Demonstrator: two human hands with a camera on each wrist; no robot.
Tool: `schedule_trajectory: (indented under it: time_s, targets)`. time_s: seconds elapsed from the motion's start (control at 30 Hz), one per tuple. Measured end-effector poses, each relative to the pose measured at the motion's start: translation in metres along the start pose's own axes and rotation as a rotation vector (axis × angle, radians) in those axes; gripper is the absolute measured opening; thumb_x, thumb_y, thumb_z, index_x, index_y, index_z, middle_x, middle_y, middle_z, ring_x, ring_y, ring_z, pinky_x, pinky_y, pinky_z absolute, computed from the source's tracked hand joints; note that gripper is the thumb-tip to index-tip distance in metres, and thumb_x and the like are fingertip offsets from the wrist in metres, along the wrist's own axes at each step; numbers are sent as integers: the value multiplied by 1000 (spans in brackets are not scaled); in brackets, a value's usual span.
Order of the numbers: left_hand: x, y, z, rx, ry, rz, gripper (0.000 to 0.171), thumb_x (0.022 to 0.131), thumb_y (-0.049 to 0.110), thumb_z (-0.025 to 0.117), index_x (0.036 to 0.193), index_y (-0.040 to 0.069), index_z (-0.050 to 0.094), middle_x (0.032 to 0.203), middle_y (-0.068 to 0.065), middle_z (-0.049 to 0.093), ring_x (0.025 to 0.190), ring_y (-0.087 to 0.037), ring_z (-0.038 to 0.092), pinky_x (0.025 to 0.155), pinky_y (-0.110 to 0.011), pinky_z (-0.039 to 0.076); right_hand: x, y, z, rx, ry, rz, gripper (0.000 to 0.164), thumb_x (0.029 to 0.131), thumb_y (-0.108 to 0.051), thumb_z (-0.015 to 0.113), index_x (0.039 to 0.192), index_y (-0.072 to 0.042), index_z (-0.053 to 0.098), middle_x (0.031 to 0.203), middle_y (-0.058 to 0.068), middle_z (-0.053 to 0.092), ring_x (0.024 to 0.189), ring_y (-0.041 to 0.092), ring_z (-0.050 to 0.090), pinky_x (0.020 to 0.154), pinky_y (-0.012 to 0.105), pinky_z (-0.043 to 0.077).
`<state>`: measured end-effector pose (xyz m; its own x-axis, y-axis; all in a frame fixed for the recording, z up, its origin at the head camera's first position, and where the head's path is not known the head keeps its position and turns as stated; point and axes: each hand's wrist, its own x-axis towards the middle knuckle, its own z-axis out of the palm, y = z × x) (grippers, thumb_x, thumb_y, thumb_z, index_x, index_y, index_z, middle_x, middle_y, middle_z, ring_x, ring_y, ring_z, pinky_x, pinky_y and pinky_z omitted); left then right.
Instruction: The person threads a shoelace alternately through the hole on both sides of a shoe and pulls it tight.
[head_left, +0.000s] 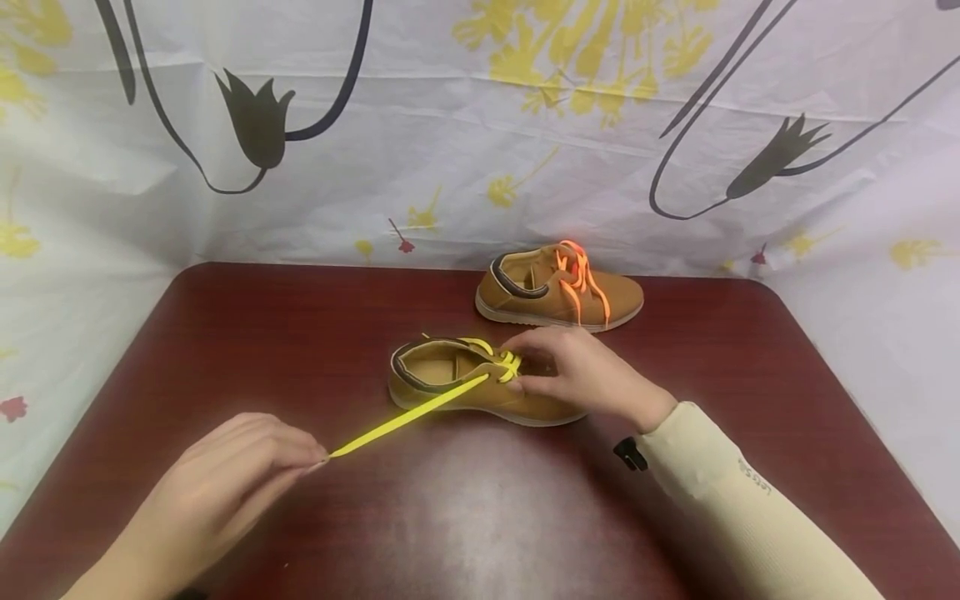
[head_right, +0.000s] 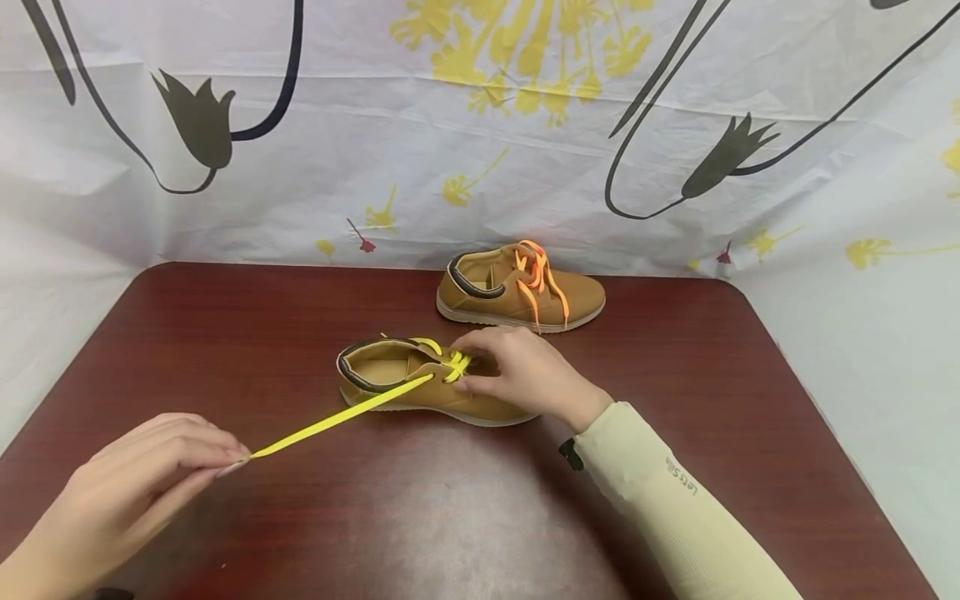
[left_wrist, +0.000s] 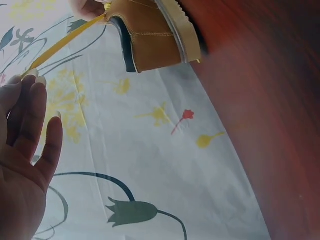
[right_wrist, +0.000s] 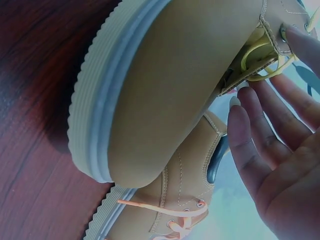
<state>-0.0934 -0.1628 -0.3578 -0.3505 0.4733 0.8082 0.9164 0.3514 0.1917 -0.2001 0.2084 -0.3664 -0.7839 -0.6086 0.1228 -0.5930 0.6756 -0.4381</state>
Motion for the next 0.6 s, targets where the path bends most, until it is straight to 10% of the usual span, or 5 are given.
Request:
schedule_trajectory:
  time_s: [0.6]
  targets:
    - [-17,-12,24,155,-204,-122,43,108,41,43,93,18,76,88,14,73,80,-7,66,86,-21,46,-31,0,-2,-111,55,95,45,87,-35,79,127,-17,68,122,-3,72,115,15,68,99,41,54]
